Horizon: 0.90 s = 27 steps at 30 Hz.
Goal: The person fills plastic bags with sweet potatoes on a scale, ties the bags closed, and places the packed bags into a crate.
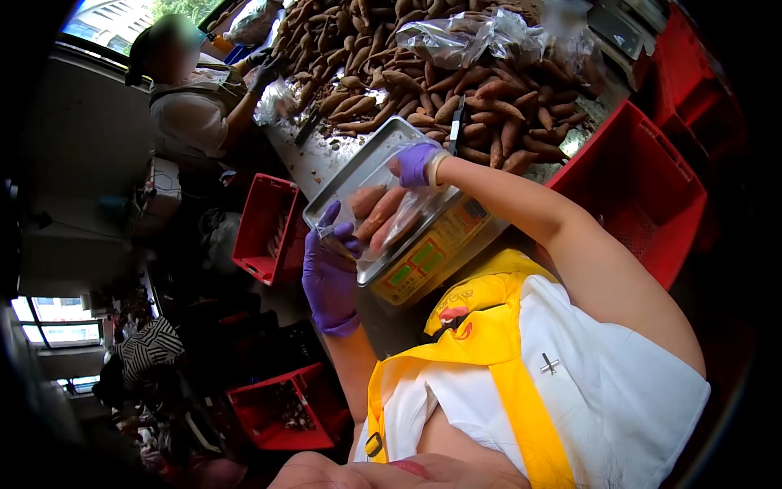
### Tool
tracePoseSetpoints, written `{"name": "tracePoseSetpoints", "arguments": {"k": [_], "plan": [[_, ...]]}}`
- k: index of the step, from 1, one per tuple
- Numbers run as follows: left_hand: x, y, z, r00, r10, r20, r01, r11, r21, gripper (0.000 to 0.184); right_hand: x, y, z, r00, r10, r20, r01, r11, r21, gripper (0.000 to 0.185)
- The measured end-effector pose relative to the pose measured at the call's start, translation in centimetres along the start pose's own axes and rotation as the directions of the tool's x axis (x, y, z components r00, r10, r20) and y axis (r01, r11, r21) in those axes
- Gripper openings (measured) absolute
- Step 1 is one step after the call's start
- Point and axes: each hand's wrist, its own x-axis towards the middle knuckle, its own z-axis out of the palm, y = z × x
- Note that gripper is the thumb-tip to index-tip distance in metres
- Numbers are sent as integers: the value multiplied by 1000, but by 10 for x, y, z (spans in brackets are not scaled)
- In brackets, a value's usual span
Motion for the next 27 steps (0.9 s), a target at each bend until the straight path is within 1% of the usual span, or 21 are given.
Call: {"name": "tracePoseSetpoints", "arguments": {"k": [1, 2, 3, 5, 6, 7, 9, 11, 13, 14, 15, 17, 18, 19, 20, 21, 22, 23, 24, 25, 27], "plan": [[7, 2, -1, 1000, 24, -1, -24, 999, -22, 56, 3, -9, -11, 991, -95, -94, 110, 978, 176, 28], [13, 4, -5, 998, 29, 58, -24, 997, -75, 56, 2, -19, -19, 986, -40, -162, 72, 978, 195, 24], [-8, -3, 3, 998, -48, 32, 52, 988, -148, 57, -29, -21, -3, 954, -111, -279, 161, 973, 163, 23], [5, 5, -4, 978, -41, 207, 94, 963, -254, 57, -16, -17, -6, 956, -114, -271, 134, 989, 57, 22], [10, 4, -6, 973, -36, 227, 93, 965, -245, 57, -16, -9, -14, 980, -100, -175, 74, 986, -150, 21], [7, 6, -8, 975, -21, 220, 79, 964, -256, 57, -24, -9, -22, 978, -92, -187, 66, 988, -143, 21], [5, 9, -8, 975, -1, 222, 62, 962, -267, 56, -44, -9, -43, 972, -111, 208, 187, 902, -389, 18], [4, 6, -1, 996, 32, 79, -16, 979, -204, 56, -67, -25, -57, 968, -156, 196, 230, 865, -445, 17], [7, 2, 5, 996, 43, 84, -31, 991, -133, 55, -81, -43, -63, 953, -211, 219, 287, 862, -417, 28], [8, 0, 12, 996, 50, 77, -46, 997, -57, 55, -80, -38, -48, 935, -343, -91, 277, 866, -416, 38], [8, 1, 20, 996, 57, 72, -59, 998, 21, 56, -82, -38, -45, 810, -435, -394, 268, 872, -410, 50], [4, 0, 23, 993, 101, 67, -100, 995, -28, 59, -93, -23, -51, 837, -329, -437, -100, 694, -713, 65], [0, 0, 15, 989, 126, 83, -126, 992, 2, 61, -92, -4, -48, 851, -183, -492, -250, 682, -687, 63], [-5, 0, 9, 984, 148, 99, -152, 988, 31, 64, -112, 2, -61, 854, -65, -516, -284, 773, -567, 73], [-12, 3, 5, 994, 97, 41, -99, 993, 57, 66, -118, 26, -48, 840, 56, -540, -269, 907, -323, 77], [-14, 1, 4, 994, 98, 39, -100, 993, 56, 66, -127, 9, -83, 952, 273, -137, -295, 938, -183, 50], [-14, -2, 3, 995, 95, 25, -98, 988, 117, 67, -128, 11, -81, 958, 281, -59, -273, 955, 120, 40], [-12, -4, 5, 995, 97, 15, -98, 979, 179, 67, -128, 13, -78, 965, 262, 11, -243, 878, 413, 31], [-8, -4, 19, 991, 128, 29, -131, 960, 246, 70, -120, 9, -75, 998, 48, 51, -70, 648, 759, 30], [2, -5, 21, 982, 168, 91, -190, 908, 374, 67, -108, -1, -78, 985, -174, -6, 54, 273, 961, 29], [20, -4, 30, 962, 241, 129, -273, 865, 421, 58, -92, -39, -88, 943, -224, -245, 220, -130, 967, 26]]}}
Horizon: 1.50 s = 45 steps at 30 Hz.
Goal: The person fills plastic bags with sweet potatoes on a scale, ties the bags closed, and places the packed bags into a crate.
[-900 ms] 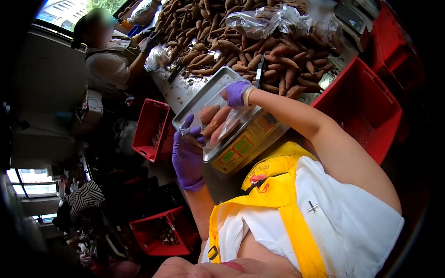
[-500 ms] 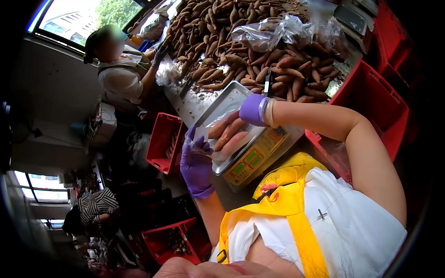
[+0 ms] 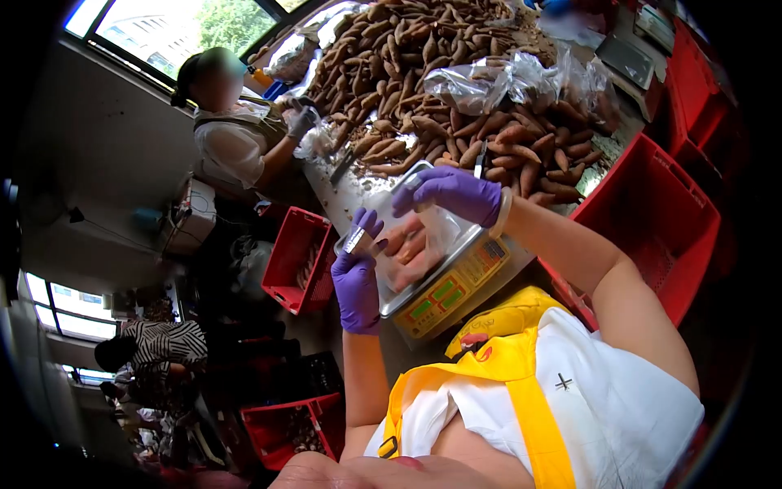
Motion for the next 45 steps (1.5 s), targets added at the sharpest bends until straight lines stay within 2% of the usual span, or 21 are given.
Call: {"name": "tracePoseSetpoints", "arguments": {"k": [2, 4, 8, 10, 11, 12, 16, 18, 19, 23, 26, 28, 30, 32, 36, 38, 39, 41, 42, 43, 45], "plan": [[15, 9, 0, 994, 107, 35, -110, 987, 119, 39, 28, 22, -4, 990, -120, 78, 138, 942, -306, 34], [22, 14, 0, 989, 150, 11, -151, 980, 127, 35, 44, 7, 25, 831, -446, 333, 539, 497, -680, 44], [19, 7, -18, 994, 27, 103, -31, 999, 39, 44, 39, 17, 13, 813, -454, 364, 569, 489, -661, 39], [28, -21, -24, 892, 376, 251, -451, 769, 453, 64, 36, 22, 7, 828, -415, 376, 475, 165, -864, 36], [32, -31, -33, 913, 316, 256, -406, 742, 534, 68, 39, 27, 7, 816, -456, 355, 493, 228, -840, 37], [32, -8, -26, 829, 408, 382, -528, 348, 775, 64, 43, 29, 11, 810, -488, 325, 504, 293, -813, 38], [39, -14, -23, 885, 450, 122, -425, 672, 607, 39, 38, 21, 40, 918, -333, 215, 378, 567, -732, 47], [48, -23, -36, 997, -73, -7, 73, 979, 192, 31, 43, 26, 33, 957, -239, 162, 283, 660, -696, 49], [49, 2, -28, 968, -252, 23, 249, 965, 88, 36, 47, 31, 30, 959, -232, 162, 278, 663, -695, 49], [45, -4, -5, 953, -162, 257, 112, 974, 198, 49, 52, 48, 15, 956, -171, 236, 274, 809, -520, 37], [35, -51, -27, 958, -276, -83, 288, 909, 301, 25, 39, 80, -25, 996, 36, -85, -57, 964, -259, 21], [30, -40, -51, 939, 264, -218, 86, 435, 897, 26, 19, 68, -37, 996, 85, 27, -81, 987, -139, 18], [36, -60, -98, 871, 491, -29, 42, -16, 999, 34, -16, 71, -41, 910, 397, -116, -407, 809, -424, 12], [25, -124, -143, 934, 315, -167, 184, -24, 983, 30, -27, 82, -43, 885, 264, 383, 312, 273, -910, 10], [8, -108, -118, 975, 121, -187, 191, -24, 981, 15, -18, 83, -71, 954, 82, 288, 254, 288, -924, 10], [5, -93, -101, 896, -261, -359, 394, 840, 372, 8, -7, 88, -81, 964, 56, 261, 239, 255, -937, 10], [5, -71, -79, 904, -358, -235, 389, 915, 102, 5, 0, 89, -72, 955, 32, 296, 282, 222, -933, 10], [11, -64, -55, 936, -351, 26, 309, 786, -536, 11, 4, 97, -65, 920, 28, 391, 383, 139, -913, 10], [11, -112, -77, 996, 15, -85, -24, 994, -107, 15, -3, 105, -70, 896, 54, 440, 434, 100, -895, 10], [18, -87, -87, 906, -397, -144, 218, 731, -646, 20, -15, 110, -78, 909, 52, 413, 397, 186, -899, 11], [25, -121, -132, 841, -539, 46, 209, 244, -947, 43, -38, 98, -66, 959, 105, 261, 198, 408, -891, 12]]}}
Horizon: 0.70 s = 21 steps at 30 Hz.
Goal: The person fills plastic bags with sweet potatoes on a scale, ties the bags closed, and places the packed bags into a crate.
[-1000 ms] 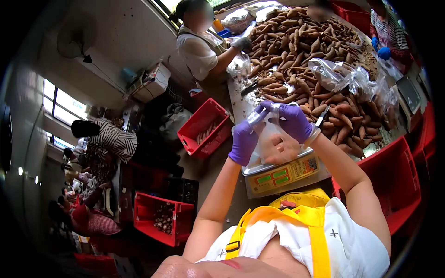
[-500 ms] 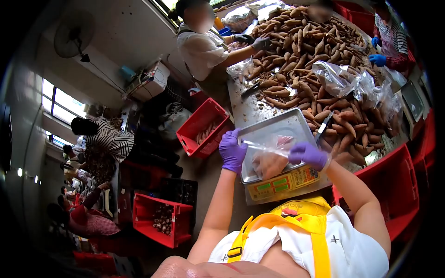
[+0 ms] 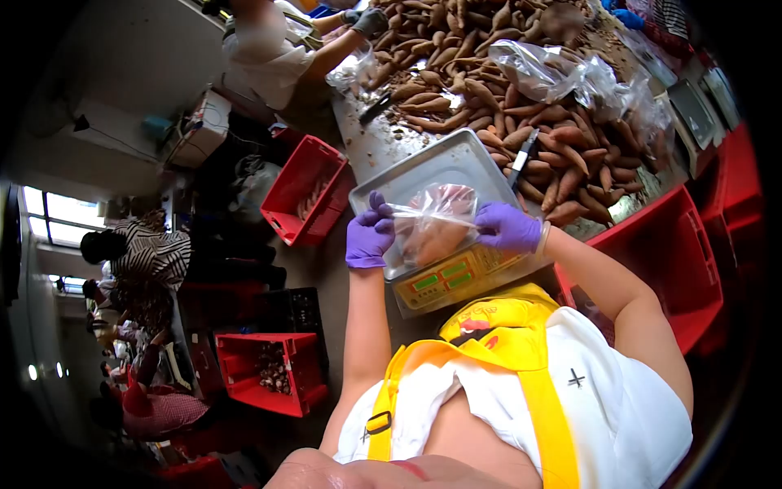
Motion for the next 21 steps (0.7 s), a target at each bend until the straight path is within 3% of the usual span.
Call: {"name": "tracePoseSetpoints", "arguments": {"k": [1, 2, 3, 4, 6, 7, 8, 9, 10, 11, 12, 13, 15, 16, 17, 19, 20, 21], "plan": [[3, -4, -12, 996, -9, 90, 6, 999, 43, 53, -4, -3, -1, 998, 42, 48, -44, 998, 52, 14], [7, -8, -21, 995, 99, 22, -101, 978, 180, 58, -6, -9, 3, 998, 51, 37, -53, 997, 50, 14], [2, -21, -11, 977, 211, -33, -189, 925, 329, 63, -9, -17, 12, 991, 131, 28, -134, 965, 225, 20], [0, -29, -1, 965, 256, 57, -253, 851, 461, 61, -6, -23, 15, 979, 200, 29, -196, 901, 387, 27], [-10, -43, 19, 934, 324, 147, -338, 679, 652, 52, 18, -40, 12, 948, 269, 168, -297, 568, 768, 40], [-14, -42, 29, 932, 325, 160, -337, 613, 715, 50, 39, -56, 2, 987, 119, 112, -161, 613, 773, 44], [-21, -36, 41, 950, 274, 151, -289, 583, 760, 46, 51, -44, 11, 986, 163, 22, -117, 601, 791, 42], [-23, -40, 50, 931, 345, 116, -293, 520, 802, 40, 63, -45, 7, 987, 153, -39, -51, 544, 837, 44], [-25, -36, 55, 932, 318, 172, -294, 391, 872, 34, 78, -20, 24, 955, 150, -255, 90, 673, 734, 44], [-31, -42, 71, 903, 350, 250, -325, 177, 929, 31, 83, -31, 7, 954, 287, -90, -99, 584, 806, 42], [-37, -54, 89, 909, 313, 276, -323, 107, 941, 30, 93, -8, 20, 963, 220, -158, 12, 548, 836, 47], [-40, -63, 97, 939, 238, 249, -285, 130, 950, 29, 96, -31, 8, 956, 174, -235, 28, 747, 665, 53], [-26, -59, 79, 980, 71, 185, -189, 53, 981, 21, 108, -42, 15, 984, 166, -65, -67, 683, 727, 50], [-23, -52, 74, 983, 45, 176, -176, 4, 984, 20, 112, -46, 15, 980, 120, -156, 6, 772, 635, 47], [-21, -43, 67, 986, 29, 163, -161, -49, 986, 19, 108, -52, 13, 963, 260, -72, -110, 623, 774, 36], [2, -28, 38, 899, 344, 270, -223, -172, 960, 17, 106, -14, 33, 876, 321, -360, -49, 802, 596, 20], [4, -27, 44, 808, 502, 308, -253, -176, 951, 22, 90, -8, 30, 908, 352, -228, -143, 772, 619, 16], [10, -1, 28, 703, 610, 366, -235, -286, 929, 32, 69, -5, 27, 924, 373, -85, -240, 738, 631, 15]]}}
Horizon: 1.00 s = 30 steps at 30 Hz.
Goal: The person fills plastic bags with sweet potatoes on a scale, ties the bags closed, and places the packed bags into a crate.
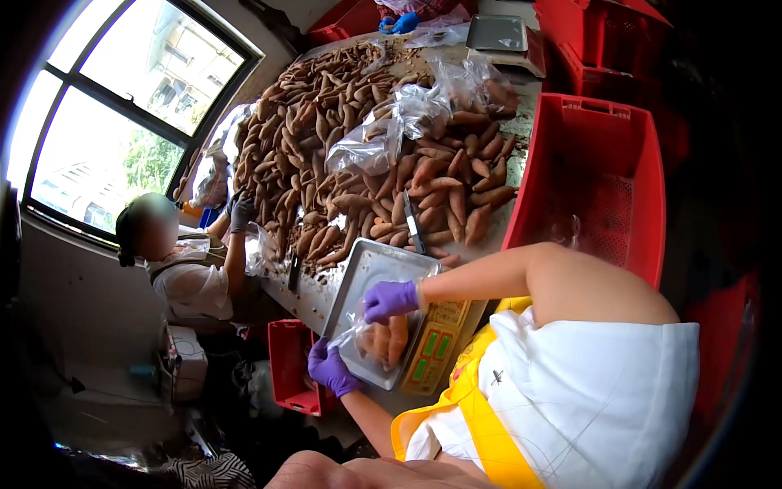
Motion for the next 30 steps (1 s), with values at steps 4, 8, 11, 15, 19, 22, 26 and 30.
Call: {"name": "tracePoseSetpoints", "arguments": {"k": [4, 8, 11, 15, 19, 22, 26, 30], "plan": [[3, -73, 12, 1000, -4, -1, 4, 967, 256, 52, -54, 20, -8, 851, -433, 298, 514, 567, -644, 14], [-3, -77, 0, 977, -111, 180, 110, 994, 14, 55, -67, 39, -14, 927, -374, -33, 330, 855, -401, 30], [-21, -24, -43, 937, -61, 344, 64, 998, 2, 69, -81, -4, -20, 936, -260, -235, 143, 896, -421, 80], [-73, -5, -87, 947, -192, 257, 269, 911, -314, 51, -86, -7, -25, 869, -344, -357, 175, 887, -427, 97], [-150, -62, -136, 906, -421, 56, 424, 904, -62, 41, -90, 10, -20, 881, -286, -378, 65, 863, -501, 86], [-218, -104, -168, 816, -570, 93, 565, 822, 71, 42, -80, -5, -14, 848, -425, -317, 155, 770, -619, 82], [-295, -131, -183, 717, -694, 69, 696, 717, -22, 43, -58, -34, 0, 832, -500, -240, 121, 587, -801, 86], [-326, -137, -170, 642, -764, 63, 765, 635, -102, 42, -32, -46, 26, 900, -411, -146, 107, 532, -840, 96]]}}
